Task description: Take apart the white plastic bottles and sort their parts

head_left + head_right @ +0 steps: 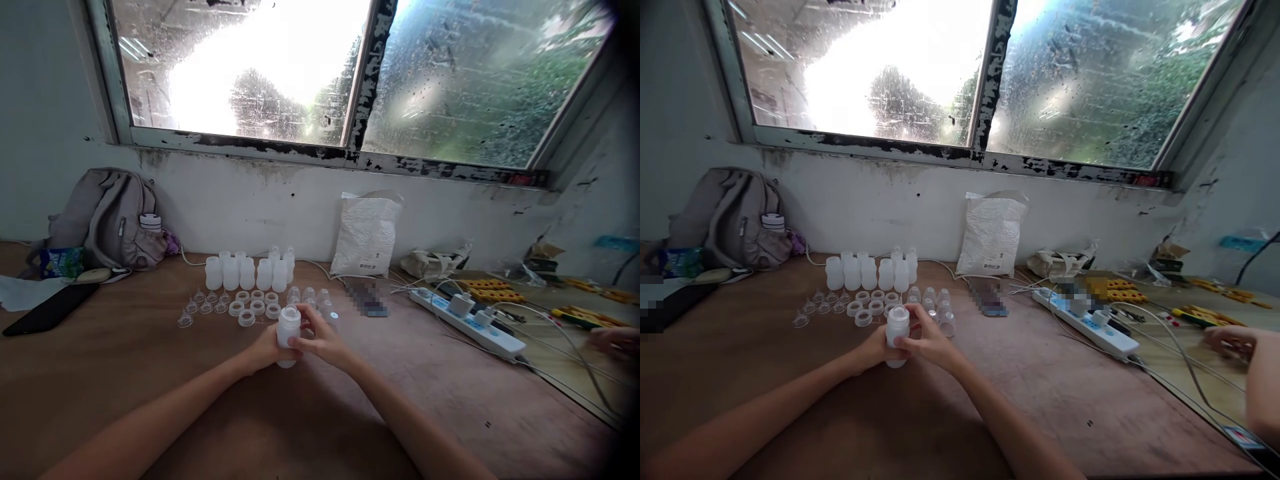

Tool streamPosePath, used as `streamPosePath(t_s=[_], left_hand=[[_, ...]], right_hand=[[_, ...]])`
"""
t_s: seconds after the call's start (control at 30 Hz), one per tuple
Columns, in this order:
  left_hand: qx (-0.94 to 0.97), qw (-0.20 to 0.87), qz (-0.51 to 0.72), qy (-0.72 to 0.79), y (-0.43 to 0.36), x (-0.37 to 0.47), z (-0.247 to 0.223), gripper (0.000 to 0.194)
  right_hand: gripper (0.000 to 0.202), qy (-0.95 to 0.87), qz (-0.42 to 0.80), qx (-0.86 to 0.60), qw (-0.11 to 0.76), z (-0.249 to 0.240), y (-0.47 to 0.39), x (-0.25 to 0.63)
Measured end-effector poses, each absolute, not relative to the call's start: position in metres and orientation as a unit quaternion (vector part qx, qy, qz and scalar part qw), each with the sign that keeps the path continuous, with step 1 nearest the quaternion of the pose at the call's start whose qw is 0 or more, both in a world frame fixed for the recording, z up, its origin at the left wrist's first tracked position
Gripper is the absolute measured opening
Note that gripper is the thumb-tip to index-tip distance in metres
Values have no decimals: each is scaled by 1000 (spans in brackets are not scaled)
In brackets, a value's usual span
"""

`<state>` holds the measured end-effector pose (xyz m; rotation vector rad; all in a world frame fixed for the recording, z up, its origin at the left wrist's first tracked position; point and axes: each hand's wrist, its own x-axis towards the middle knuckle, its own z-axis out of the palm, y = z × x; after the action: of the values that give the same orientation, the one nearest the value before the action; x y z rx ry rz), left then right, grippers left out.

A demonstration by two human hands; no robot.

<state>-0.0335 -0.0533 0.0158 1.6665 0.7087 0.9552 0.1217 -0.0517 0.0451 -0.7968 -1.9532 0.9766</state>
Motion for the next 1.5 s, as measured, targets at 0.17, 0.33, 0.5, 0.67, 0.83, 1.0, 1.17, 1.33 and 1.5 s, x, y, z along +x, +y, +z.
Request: streamPosePath(t_s=[0.17,0.33,0.5,0.67,0.83,1.0,1.17,1.33,1.5], left_hand=[[670,542,412,296,-56,-34,21,56],[655,531,418,338,-54,-36,16,50],[654,537,432,311,-52,-35,15,50],[604,562,442,352,-55,-35,16,36],[567,634,415,323,-61,-39,18,22],[604,592,420,329,-68,-33,16,36],[659,456,468,373,-71,-27,13,43],[675,449,449,377,-71,-27,11,44],[655,490,450,357,-72,-28,12,35]], right_hand=[[44,-726,437,-320,424,37,-46,118],[30,-680,419,-351,489,39,-46,115],[46,-633,506,-341,477,39,-47,111],[39,-584,511,-345,527,40,-50,108],[53,-533,625,-290,492,45,-53,108],[38,-542,622,-294,482,48,-55,109],[36,-563,590,-302,493,52,-61,108],[29,-579,562,-336,485,55,-63,107],[30,-573,621,-284,454,57,-61,111]])
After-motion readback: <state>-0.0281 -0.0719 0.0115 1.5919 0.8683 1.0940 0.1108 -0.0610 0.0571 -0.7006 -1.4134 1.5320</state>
